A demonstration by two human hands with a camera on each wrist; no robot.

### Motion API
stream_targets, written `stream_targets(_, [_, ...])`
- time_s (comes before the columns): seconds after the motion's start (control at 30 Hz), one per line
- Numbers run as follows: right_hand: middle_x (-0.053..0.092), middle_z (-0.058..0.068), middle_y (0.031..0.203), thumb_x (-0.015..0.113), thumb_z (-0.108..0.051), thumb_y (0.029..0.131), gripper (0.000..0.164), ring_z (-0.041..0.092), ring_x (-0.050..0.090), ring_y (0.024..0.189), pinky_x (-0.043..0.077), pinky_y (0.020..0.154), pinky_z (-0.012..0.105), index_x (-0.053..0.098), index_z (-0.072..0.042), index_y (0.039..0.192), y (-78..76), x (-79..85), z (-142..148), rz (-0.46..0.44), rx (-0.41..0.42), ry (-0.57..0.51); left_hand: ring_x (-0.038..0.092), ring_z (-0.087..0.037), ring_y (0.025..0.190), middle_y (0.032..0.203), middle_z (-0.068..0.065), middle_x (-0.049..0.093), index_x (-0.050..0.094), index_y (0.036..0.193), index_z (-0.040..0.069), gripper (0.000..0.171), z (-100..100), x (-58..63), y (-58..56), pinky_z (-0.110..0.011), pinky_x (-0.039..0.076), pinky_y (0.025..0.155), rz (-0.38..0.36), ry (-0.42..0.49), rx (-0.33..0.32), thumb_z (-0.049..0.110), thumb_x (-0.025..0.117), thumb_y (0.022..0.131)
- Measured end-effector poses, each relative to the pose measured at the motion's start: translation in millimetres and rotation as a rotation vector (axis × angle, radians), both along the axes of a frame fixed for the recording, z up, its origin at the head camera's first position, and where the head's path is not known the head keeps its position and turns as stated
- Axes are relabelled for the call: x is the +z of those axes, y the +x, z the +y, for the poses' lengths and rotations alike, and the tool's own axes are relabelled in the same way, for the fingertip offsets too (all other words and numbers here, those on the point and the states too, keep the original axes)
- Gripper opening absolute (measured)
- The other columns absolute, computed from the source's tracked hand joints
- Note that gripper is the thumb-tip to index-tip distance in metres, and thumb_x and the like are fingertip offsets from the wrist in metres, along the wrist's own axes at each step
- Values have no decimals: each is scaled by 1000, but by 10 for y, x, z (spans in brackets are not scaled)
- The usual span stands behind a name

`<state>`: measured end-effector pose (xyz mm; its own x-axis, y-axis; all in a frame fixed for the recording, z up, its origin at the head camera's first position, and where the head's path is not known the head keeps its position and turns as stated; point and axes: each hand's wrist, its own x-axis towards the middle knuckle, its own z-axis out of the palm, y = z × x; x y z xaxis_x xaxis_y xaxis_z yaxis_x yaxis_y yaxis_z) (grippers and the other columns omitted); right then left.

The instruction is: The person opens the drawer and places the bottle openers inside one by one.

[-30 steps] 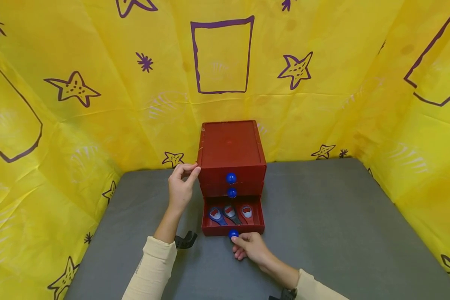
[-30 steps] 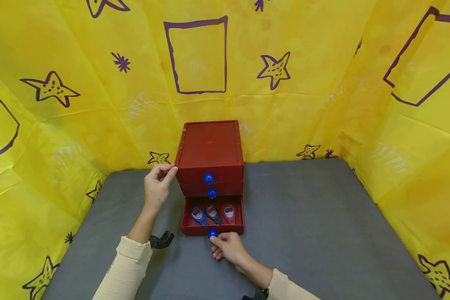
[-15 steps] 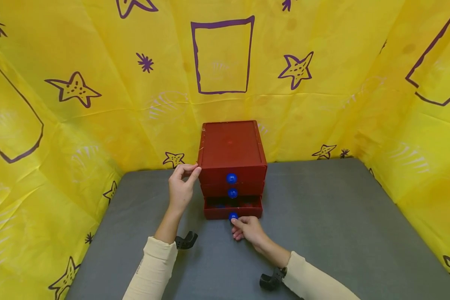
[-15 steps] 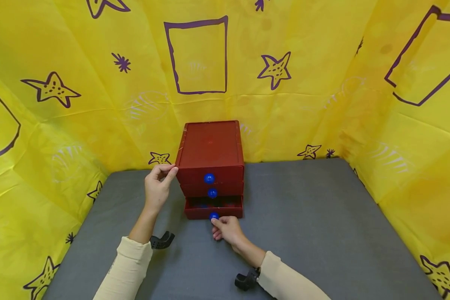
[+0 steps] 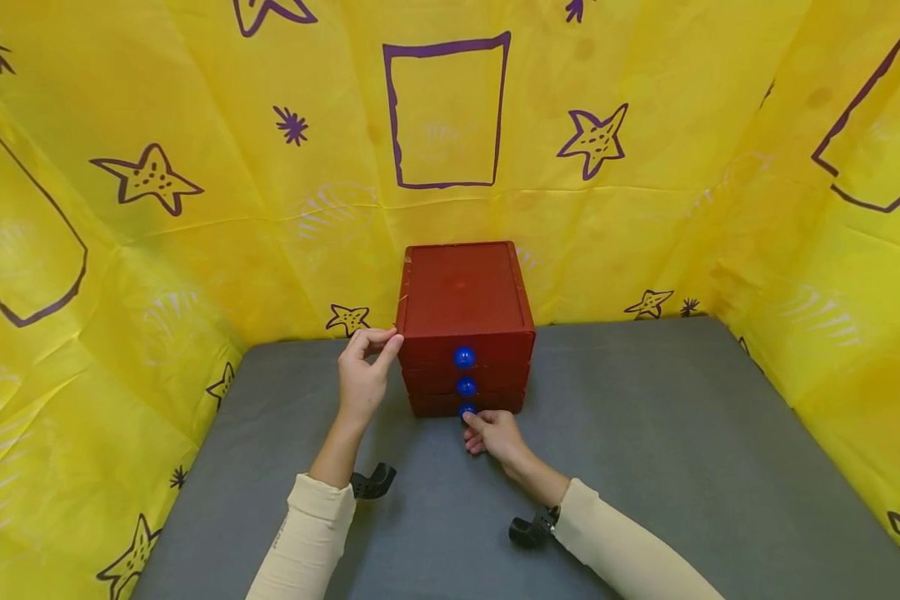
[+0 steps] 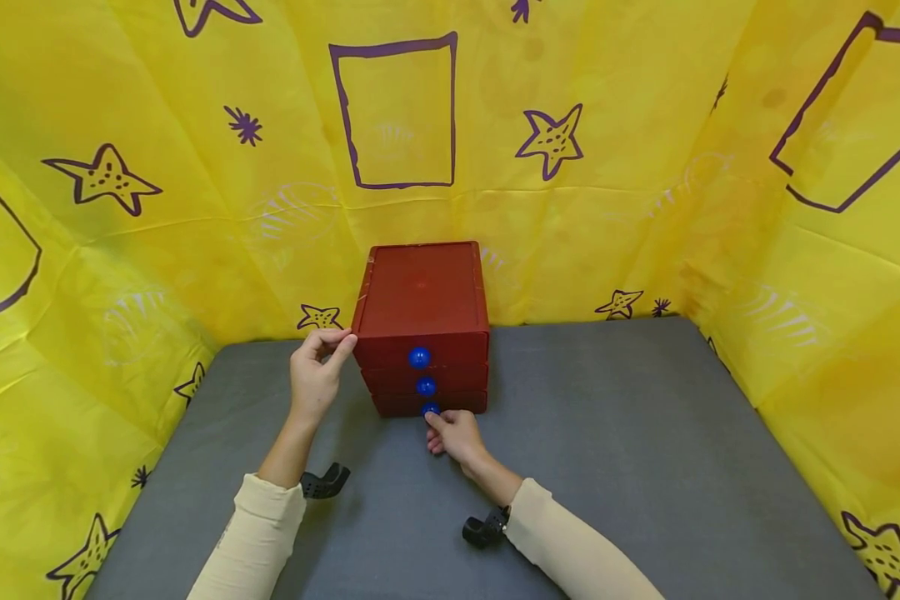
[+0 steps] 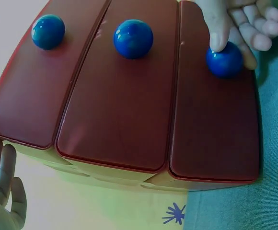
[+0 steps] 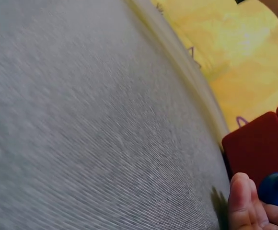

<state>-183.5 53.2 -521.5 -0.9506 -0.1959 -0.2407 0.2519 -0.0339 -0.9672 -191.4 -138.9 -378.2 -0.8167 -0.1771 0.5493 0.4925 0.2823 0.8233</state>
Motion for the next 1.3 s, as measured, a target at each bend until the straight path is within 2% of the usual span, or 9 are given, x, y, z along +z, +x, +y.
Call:
stream_targets(0.37, [62,7,70,59,-9,96,22,8,59,53,51,50,20,60,13,101,-42,5,4,23,-61,15,54,4,80,95,-30,61,66,97,-14,19,16,11,2,-10,44,77,-17,2,-11,1,70,87])
stream_targets(0.73, [62,7,71,59,-13,97,26,9,58,51,52,50,22,62,11,105,-87,-5,-40,53,-29,90,54,4,80,95,-30,62,65,96,-15,18,-40,51,-1,-10,45,76,-15,10,1,-1,69,86])
stream_targets(0.97, [61,7,68,59,-15,97,28,10,58,49,51,47,24,61,11,108,-15,-3,-60,33,-32,97,55,4,78,94,-29,61,65,95,-16,18,-66,13,27,-13,46,75,-26,5,-14,-2,69,86])
stream_targets(1.13, [63,11,67,59,-15,97,28,11,58,48,53,47,29,62,11,108,34,20,-83,70,-43,136,54,4,81,94,-29,61,64,96,-16,17,-83,0,43,-11,47,76,-17,25,-16,-2,68,87])
stream_targets(1.3, [64,11,68,60,-15,96,27,10,57,47,52,47,27,64,9,107,31,41,-81,93,-51,170,54,4,82,95,-29,61,64,97,-16,17,-88,9,39,-13,47,78,-19,26,-6,-2,67,88])
